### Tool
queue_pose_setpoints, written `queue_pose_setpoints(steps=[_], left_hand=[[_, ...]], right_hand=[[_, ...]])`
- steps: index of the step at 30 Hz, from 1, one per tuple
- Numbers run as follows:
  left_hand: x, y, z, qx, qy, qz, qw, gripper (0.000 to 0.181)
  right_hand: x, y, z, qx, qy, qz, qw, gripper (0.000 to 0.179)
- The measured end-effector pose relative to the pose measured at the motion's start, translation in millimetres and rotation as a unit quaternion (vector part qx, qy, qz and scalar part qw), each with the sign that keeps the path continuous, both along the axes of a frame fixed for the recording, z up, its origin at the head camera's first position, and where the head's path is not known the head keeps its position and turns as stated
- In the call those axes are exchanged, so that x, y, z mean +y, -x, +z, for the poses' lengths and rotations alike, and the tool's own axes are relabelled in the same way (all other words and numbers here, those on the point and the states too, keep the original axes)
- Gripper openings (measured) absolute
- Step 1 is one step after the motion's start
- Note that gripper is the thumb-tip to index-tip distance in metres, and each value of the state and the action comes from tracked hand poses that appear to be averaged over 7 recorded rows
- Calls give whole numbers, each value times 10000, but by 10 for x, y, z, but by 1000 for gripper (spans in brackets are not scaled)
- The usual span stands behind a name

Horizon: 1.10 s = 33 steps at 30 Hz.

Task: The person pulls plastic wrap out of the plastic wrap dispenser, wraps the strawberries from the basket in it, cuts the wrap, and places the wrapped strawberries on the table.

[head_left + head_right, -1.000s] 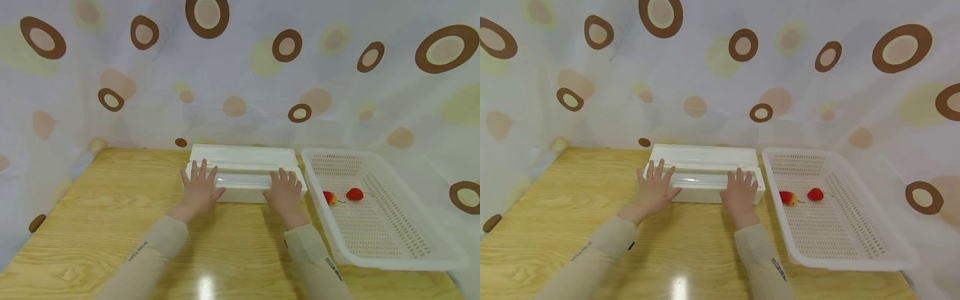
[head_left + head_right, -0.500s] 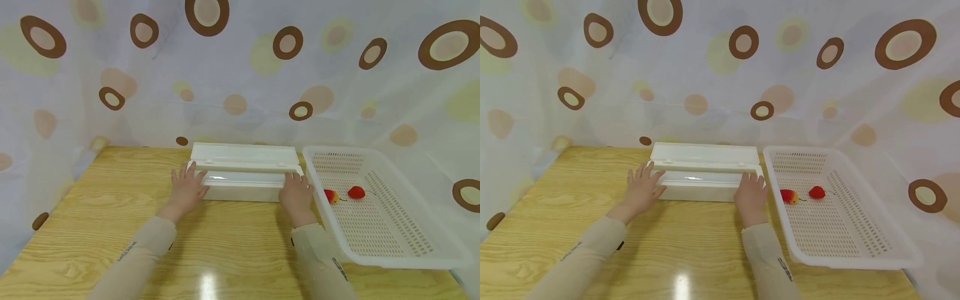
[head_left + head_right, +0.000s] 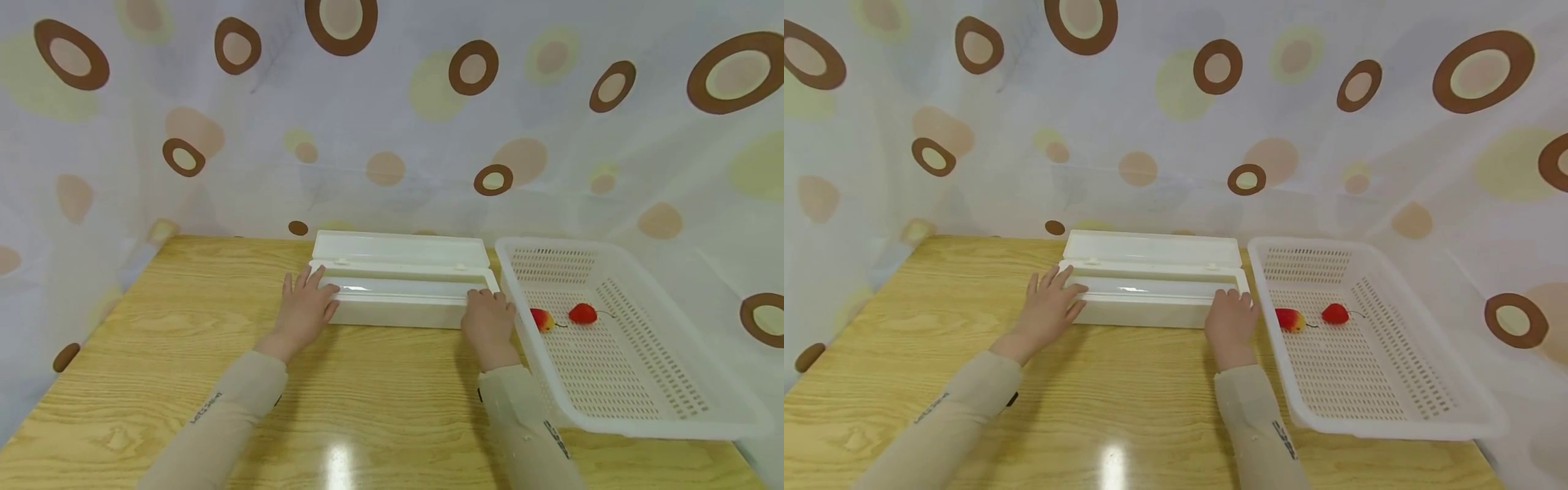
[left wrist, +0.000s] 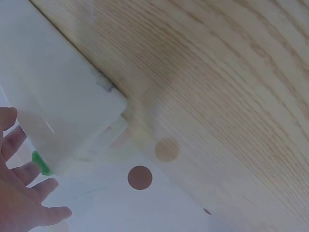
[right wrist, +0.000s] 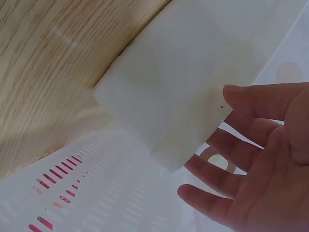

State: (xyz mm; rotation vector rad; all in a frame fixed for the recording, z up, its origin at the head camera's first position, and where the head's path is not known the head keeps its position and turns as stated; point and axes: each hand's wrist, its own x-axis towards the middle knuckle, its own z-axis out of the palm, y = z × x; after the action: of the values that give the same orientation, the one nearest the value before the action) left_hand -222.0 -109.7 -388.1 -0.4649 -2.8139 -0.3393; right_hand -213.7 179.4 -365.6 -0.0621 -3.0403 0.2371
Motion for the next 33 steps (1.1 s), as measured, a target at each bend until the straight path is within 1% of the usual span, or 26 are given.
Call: queue_pose_setpoints(steps=[6, 10, 16, 18, 22, 24, 29, 33], left_hand=[[11, 2, 46, 26, -18, 0, 10000, 22], [13, 10, 80, 50, -37, -9, 10000, 20], [16, 44, 89, 166, -114, -54, 9998, 15], [16, 60, 85, 223, -160, -79, 9996, 13], [5, 76, 86, 283, -219, -151, 9992, 11], [0, 76, 91, 272, -211, -178, 9993, 10], [-3, 73, 115, 224, -149, -224, 9994, 10], [-9, 90, 120, 320, -107, -279, 9990, 9]], right_hand=[[8, 35, 8, 199, -217, -31, 9996, 20], [13, 70, 14, 217, -202, -124, 9995, 19], [18, 98, 15, 200, -21, -306, 9993, 20], [17, 106, 19, 216, 124, -414, 9988, 21], [12, 130, 37, 330, 381, -628, 9968, 24], [15, 146, 36, 437, 413, -680, 9959, 24], [37, 175, 33, 638, 350, -635, 9953, 25], [46, 182, 23, 544, 114, -470, 9973, 23]])
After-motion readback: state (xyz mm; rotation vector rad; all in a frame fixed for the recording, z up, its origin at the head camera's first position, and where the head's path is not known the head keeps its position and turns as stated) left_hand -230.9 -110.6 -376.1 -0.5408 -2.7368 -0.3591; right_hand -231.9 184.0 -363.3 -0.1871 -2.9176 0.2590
